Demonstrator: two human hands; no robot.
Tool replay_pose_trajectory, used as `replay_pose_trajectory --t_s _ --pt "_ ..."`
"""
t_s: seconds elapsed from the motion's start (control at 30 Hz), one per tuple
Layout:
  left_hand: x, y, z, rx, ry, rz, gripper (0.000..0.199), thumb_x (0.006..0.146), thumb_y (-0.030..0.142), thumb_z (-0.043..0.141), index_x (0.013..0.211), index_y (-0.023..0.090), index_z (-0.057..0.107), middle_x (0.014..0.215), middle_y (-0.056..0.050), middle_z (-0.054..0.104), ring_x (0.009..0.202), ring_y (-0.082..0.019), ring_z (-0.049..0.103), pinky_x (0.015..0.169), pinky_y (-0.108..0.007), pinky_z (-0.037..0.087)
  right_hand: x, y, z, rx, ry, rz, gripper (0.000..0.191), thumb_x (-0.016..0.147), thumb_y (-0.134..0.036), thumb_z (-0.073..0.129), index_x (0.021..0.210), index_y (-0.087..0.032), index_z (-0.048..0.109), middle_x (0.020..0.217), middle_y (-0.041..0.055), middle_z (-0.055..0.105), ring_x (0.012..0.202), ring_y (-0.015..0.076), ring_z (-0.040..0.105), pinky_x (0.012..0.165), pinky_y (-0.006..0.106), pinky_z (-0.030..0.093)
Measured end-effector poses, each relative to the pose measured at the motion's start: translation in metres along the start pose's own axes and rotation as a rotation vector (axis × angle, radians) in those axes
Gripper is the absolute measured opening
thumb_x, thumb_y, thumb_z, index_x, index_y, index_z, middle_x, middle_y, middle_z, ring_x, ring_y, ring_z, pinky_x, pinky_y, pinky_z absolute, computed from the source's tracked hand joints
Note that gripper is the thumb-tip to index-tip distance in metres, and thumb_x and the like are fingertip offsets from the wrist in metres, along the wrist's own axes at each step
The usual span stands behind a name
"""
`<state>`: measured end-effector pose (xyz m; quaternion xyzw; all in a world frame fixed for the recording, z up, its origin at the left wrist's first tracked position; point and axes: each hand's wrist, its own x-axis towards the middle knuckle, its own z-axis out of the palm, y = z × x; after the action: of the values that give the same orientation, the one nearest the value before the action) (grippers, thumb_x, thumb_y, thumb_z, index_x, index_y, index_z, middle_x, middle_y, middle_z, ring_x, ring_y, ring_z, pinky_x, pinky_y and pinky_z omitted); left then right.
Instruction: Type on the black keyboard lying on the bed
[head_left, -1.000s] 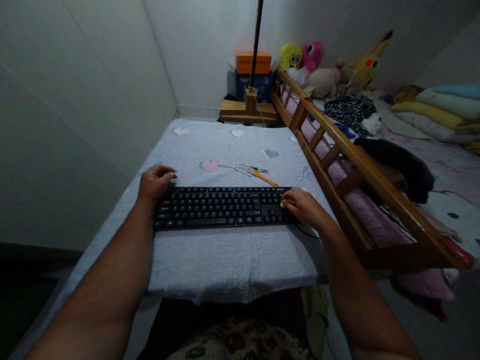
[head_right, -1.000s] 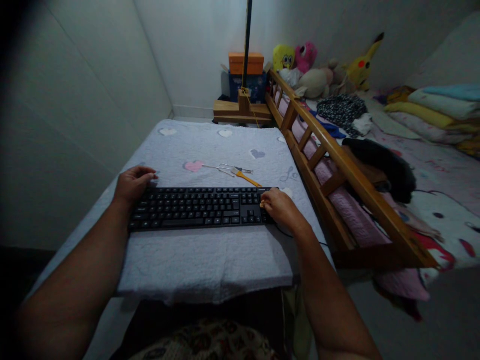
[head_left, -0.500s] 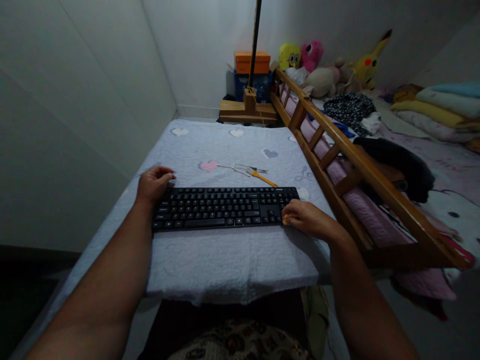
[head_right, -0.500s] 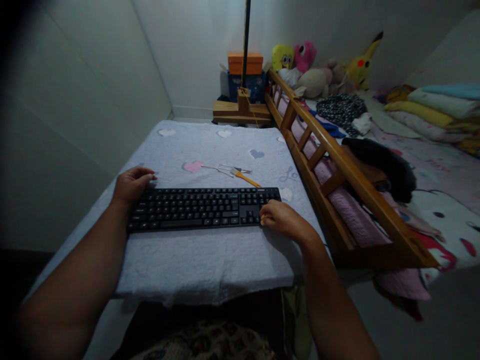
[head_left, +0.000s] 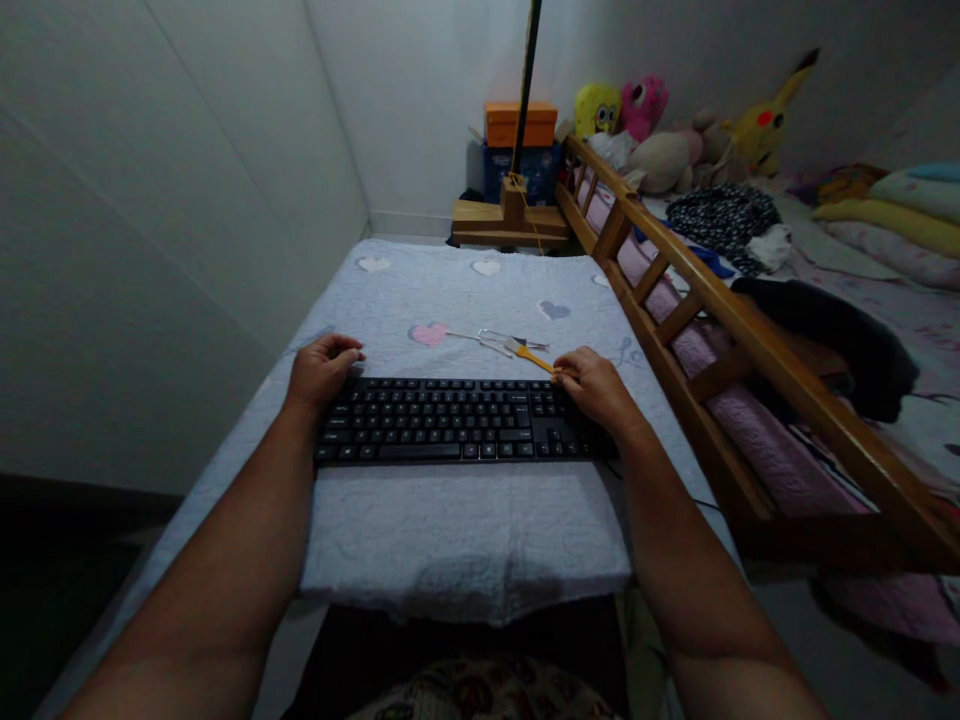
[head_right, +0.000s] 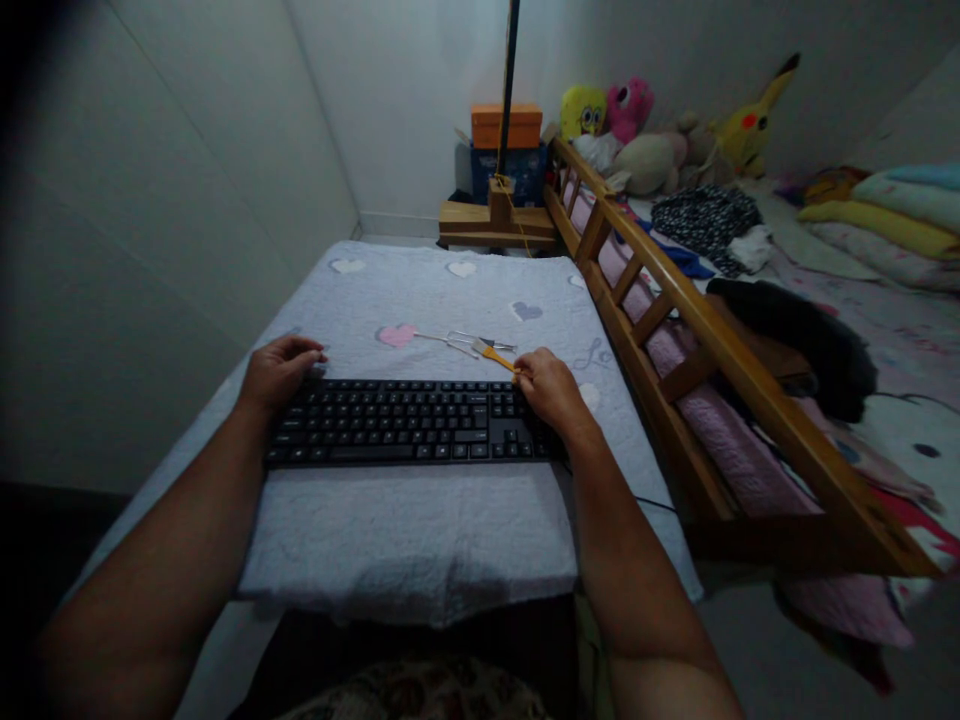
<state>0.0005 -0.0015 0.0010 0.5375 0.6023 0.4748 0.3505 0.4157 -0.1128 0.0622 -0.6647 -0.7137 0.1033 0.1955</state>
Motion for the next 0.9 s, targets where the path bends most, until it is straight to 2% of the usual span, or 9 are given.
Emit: replay_pose_trajectory --t_s 0.13,0.33,0.67,0.9 --pt "0.001 0.001 0.000 0.023 -0.008 -0.001 0.021 0.064 0.031 0.070 0.081 0.019 0.068 0.075 -0.003 0.069 0.068 -0.017 0.065 0.067 -0.029 0.055 -0.002 0.003 0.004 -0.016 -0.039 0.012 0.015 0.093 -0.015 0.063 0.098 -0.018 0.076 0.102 0.0095 0.069 0.098 0.0210 0.065 0.089 0.031 0.048" --pt "0.002 -0.001 0.000 0.052 -0.008 -0.005 0.024 0.064 0.033 0.070 0.083 0.019 0.068 0.078 -0.004 0.071 0.072 -0.018 0.066 0.069 -0.031 0.056 -0.007 0.005 -0.005 0.011 -0.133 -0.026 0.015 0.092 -0.015 0.063 0.097 -0.018 0.077 0.100 0.0087 0.069 0.093 0.0192 0.065 0.086 0.029 0.048" --pt "-0.002 0.007 0.000 0.071 -0.004 -0.014 0.022 0.064 0.033 0.069 0.082 0.020 0.067 0.078 -0.004 0.070 0.072 -0.018 0.065 0.070 -0.031 0.056 -0.020 -0.003 -0.016 0.006 -0.233 -0.036 0.016 0.086 -0.013 0.063 0.089 -0.020 0.077 0.095 0.0079 0.071 0.085 0.0189 0.066 0.077 0.028 0.047" --pt "-0.005 0.012 0.001 0.061 0.003 -0.031 0.021 0.065 0.031 0.069 0.082 0.019 0.067 0.077 -0.003 0.070 0.071 -0.017 0.065 0.071 -0.031 0.055 -0.027 -0.009 -0.023 0.009 -0.319 -0.041 0.014 0.083 -0.013 0.063 0.084 -0.020 0.076 0.093 0.0069 0.073 0.086 0.0198 0.067 0.078 0.029 0.048"
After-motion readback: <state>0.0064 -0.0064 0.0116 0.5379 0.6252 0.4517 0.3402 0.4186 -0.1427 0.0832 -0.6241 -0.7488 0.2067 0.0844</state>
